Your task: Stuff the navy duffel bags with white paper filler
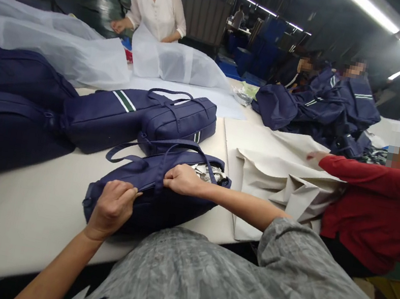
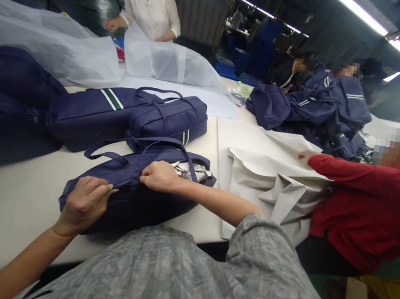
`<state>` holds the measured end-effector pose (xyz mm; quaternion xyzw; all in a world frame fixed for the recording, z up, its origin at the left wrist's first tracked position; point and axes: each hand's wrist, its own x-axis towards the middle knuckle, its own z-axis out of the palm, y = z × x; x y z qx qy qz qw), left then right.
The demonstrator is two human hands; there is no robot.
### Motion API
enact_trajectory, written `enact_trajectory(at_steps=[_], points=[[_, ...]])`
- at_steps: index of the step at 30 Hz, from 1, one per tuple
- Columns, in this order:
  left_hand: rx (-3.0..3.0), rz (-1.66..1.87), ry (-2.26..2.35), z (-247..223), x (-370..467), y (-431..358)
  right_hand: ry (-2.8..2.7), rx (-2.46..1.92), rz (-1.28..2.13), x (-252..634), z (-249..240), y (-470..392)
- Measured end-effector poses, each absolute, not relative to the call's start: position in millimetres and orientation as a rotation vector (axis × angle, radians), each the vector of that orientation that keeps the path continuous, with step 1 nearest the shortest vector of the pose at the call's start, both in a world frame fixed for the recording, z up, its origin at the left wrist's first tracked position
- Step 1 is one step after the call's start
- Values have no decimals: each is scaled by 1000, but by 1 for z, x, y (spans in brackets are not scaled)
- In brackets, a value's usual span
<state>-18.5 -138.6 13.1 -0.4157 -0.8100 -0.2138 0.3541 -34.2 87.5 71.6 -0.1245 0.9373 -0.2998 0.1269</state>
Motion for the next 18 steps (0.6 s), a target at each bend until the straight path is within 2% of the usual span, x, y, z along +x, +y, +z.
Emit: enact_trajectory(at_steps=[5,9,11,14,18], points=[[-1126,-437,-2020,39,-38,-111,2796,-320,-1098,-32,95,117],[-1141,-429,-1941,28,-60,-106,2836,-164,-1252,-37,85,115],[-1151,-436,-2017,11,-71,-114,2879,-110,-1151,-44,65,98],[-1201,-477,-2204,-13,-84,-130,2977,-93,-825,-53,36,66],[-1286,-608,-2294,-18,-100,-135,3198,-247,-581,-53,23,50]])
